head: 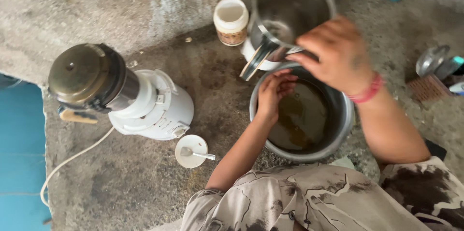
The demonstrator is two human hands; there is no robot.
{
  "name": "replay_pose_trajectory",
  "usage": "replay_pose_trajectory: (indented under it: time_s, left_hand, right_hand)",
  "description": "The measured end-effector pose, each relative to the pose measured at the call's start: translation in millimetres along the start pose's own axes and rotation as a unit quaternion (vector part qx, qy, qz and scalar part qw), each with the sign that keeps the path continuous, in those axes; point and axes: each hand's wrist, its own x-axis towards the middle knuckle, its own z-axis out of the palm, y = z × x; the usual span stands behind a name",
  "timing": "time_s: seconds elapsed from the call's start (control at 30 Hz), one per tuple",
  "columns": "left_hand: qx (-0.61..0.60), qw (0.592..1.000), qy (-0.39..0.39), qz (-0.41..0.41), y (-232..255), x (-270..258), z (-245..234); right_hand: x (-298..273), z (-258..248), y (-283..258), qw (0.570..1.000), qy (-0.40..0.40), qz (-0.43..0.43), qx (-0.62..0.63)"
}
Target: The person washes a blender jar and its lid ring in a basin of water on a concrete counter, rubbing and rinsing the parts by hand. They pour water out of the metal jar, set it on the blender base, and carry the jar and lid toward a shelf of jars.
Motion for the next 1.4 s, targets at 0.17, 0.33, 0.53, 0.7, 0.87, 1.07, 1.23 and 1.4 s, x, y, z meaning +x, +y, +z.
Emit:
replay_pose_trajectory:
  time_s: [0.17,0.33,0.53,0.7,0.87,1.07,1.23,1.4]
  left_hand:
    - [0.023,0.991,0.083,0.106,-17.6,-0.1,-2.7]
    - [0.05,0.982,0.097,0.155,-22.6,-22.0,1.2]
    - [-0.124,0.98,0.135,-0.072,-6.9,-46.9,0.3]
    - [-0.183,0.963,0.165,-0.11,-24.5,-50.5,-16.7]
    - [-0.147,0.966,0.208,-0.046,-41.8,-44.7,-19.4]
    - [0.044,0.987,0.153,0.016,-8.6,-64.7,1.8]
    - [0.299,0.942,-0.016,0.149,32.7,-92.3,23.2]
    - [0.505,0.831,0.011,0.232,55.7,-102.3,43.1]
  right_hand:
    - [-52.1,-45.5,3.2,0.994,0.016,0.108,0.01]
    - [-99.9,-35.0,-16.2,0.976,0.065,0.192,0.08]
    - [-137.0,-6.3,-40.8,0.952,0.069,0.263,0.14]
    - [-149.9,9.7,-45.9,0.942,0.054,0.268,0.196]
    - [-156.6,18.9,-38.7,0.903,0.012,0.345,0.256]
    - [-159.2,23.7,-36.5,0.906,-0.003,0.348,0.241]
    - [-151.2,21.3,-37.8,0.924,-0.018,0.305,0.23]
    - [-147.3,33.0,-54.0,0.941,-0.016,0.27,0.204]
